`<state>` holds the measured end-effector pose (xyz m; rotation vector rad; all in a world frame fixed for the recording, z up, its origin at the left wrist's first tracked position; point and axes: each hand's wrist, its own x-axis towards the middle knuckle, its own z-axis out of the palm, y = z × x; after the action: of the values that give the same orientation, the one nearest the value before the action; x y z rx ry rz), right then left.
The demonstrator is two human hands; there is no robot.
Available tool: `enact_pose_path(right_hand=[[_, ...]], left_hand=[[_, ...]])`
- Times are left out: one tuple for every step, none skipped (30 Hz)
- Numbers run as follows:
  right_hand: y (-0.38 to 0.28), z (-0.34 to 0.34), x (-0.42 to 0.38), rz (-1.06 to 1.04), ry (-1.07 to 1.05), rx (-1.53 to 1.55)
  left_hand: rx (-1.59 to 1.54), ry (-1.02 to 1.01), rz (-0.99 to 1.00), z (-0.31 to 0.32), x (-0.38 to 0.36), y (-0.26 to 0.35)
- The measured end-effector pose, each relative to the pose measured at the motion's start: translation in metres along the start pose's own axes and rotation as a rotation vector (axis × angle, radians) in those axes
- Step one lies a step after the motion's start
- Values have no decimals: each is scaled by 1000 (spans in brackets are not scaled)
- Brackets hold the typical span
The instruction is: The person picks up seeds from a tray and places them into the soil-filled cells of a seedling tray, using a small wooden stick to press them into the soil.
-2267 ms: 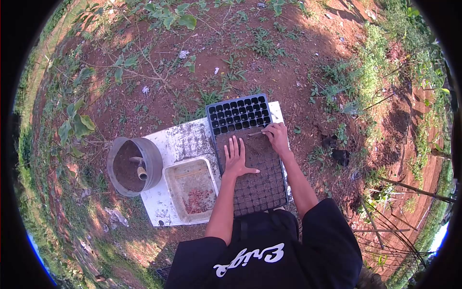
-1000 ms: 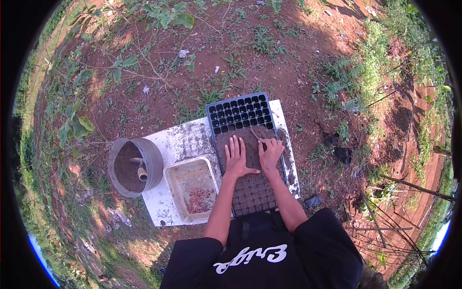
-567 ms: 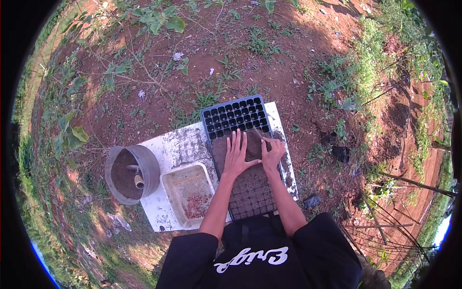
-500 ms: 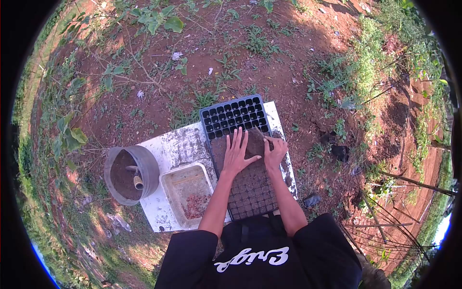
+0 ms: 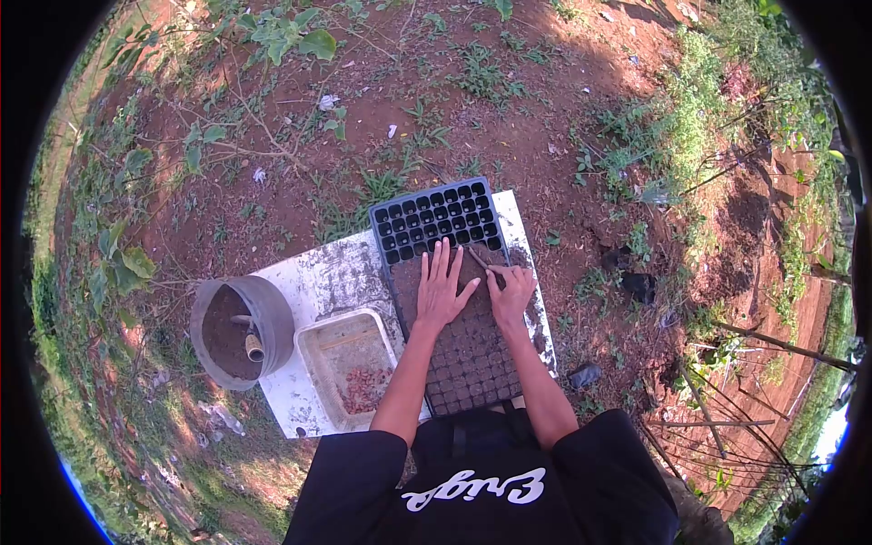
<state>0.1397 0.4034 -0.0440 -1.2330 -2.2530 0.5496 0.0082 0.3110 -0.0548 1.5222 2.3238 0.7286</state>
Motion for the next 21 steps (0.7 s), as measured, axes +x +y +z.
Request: enact_pose_path(right_hand=[[0,0,1,-1,0,0],[0,-1,2,12,15,16],[1,-1,3,24,30,31],[2,-2,4,23,28,30],[3,-4,5,62,51,20],[4,-5,7,101,76,10],[6,-5,8,125,90,-19],[8,-4,9,121,92,-20],[9,-4,9,151,88,-42],[11,-2,8,182,86,-64],[12,0,7,182,88,-64],[14,2,7,154,67,-56],[14,3,8,126,47,-49],[14,3,9,126,49,-49],[15,2,9,133,55,-43],[14,1,9,139,62,-36],[14,1,11,139,62,-36],[15,1,15,135,79,-37],[16,2,19,132,96,-39],[17,3,24,132,96,-39],[18,5,29,95,84,-35]], left_hand=[[50,-3,-12,1,1,3],[99,-7,-26,1,2,5],[98,-7,-28,2,4,7],[93,-9,-33,4,6,9],[86,-12,-36,5,8,11],[84,-9,-37,6,9,13],[85,-10,-34,7,12,15],[86,-10,-30,7,13,16],[86,-7,-30,7,15,18],[92,-12,-23,7,15,18],[99,-17,-14,7,16,18],[99,-16,-13,7,17,19],[76,9,-27,8,19,19],[52,33,-42,8,20,19],[52,33,-42,9,21,18],[62,38,-47,9,23,16],[72,43,-52,8,24,15],[72,42,-52,7,25,14],[98,-14,-22,4,25,13],[123,-69,8,2,27,12],[123,-70,8,-1,28,12]])
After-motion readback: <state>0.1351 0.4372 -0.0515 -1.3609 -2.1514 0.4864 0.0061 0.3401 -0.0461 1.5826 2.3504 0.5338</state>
